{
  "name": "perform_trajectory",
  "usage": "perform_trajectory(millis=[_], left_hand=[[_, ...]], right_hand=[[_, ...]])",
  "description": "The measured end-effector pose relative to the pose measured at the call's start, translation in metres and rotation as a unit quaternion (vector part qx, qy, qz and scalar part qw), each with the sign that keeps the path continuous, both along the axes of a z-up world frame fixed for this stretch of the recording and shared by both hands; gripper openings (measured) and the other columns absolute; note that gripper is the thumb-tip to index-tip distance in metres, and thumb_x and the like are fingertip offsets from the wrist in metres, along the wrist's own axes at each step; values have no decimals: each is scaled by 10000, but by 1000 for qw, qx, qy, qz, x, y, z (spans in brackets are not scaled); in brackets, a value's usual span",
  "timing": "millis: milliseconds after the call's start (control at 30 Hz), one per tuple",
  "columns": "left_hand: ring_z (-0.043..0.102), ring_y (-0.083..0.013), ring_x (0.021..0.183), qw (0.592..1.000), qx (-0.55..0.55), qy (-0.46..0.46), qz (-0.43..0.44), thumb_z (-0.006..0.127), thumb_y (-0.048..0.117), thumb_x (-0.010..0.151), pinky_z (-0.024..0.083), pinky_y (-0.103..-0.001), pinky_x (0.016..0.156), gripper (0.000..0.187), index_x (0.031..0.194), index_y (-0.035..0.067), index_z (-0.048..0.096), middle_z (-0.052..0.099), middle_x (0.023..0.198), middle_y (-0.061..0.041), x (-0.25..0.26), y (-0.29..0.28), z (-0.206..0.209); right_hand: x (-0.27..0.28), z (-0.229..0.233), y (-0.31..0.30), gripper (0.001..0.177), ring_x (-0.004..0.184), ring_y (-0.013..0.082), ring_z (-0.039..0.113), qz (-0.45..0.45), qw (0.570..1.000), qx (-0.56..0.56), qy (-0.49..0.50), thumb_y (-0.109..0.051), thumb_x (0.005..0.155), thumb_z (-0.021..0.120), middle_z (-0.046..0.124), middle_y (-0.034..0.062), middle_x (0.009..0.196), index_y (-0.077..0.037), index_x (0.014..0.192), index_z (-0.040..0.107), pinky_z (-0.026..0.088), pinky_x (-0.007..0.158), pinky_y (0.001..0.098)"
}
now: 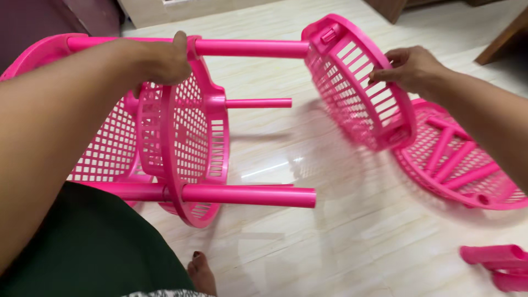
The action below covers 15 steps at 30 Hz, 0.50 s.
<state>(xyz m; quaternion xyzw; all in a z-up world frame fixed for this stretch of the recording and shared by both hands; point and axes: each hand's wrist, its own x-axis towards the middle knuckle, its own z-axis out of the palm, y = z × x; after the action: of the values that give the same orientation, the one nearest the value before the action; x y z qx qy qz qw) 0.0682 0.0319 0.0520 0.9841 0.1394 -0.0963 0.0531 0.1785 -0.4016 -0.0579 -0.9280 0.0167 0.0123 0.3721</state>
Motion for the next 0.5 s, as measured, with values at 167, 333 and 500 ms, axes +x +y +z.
perform_trajectory(millis=[167, 333, 500], left_hand=[[532, -539, 1291, 999, 51, 7, -11, 433, 226, 1025, 507, -680, 971, 670, 1618, 176, 124, 455, 1483, -336, 25, 20, -4], [545, -532, 1272, 995, 92, 17, -29, 440, 219, 1018, 509, -667, 965, 662, 1606, 154, 144, 473, 1461, -336, 36, 26, -4], [558, -526, 1253, 990, 132, 24, -46, 448, 211, 1010, 511, -654, 959, 654, 1594, 133, 163, 491, 1439, -335, 34, 19, 8]], right_hand=[[60, -41, 18, 357, 848, 230, 722, 53, 985, -142, -78, -317, 916, 802, 775, 99, 998, -142, 1225, 766, 559, 784, 424], [110, -100, 26, 416, 799, 248, 733, 76, 955, -266, -105, -439, 897, 800, 792, 74, 934, -196, 1233, 791, 558, 711, 450], [127, -180, 8, 551, 846, 261, 715, 114, 933, -325, -104, -573, 831, 805, 770, 35, 995, -218, 1251, 784, 565, 664, 448]])
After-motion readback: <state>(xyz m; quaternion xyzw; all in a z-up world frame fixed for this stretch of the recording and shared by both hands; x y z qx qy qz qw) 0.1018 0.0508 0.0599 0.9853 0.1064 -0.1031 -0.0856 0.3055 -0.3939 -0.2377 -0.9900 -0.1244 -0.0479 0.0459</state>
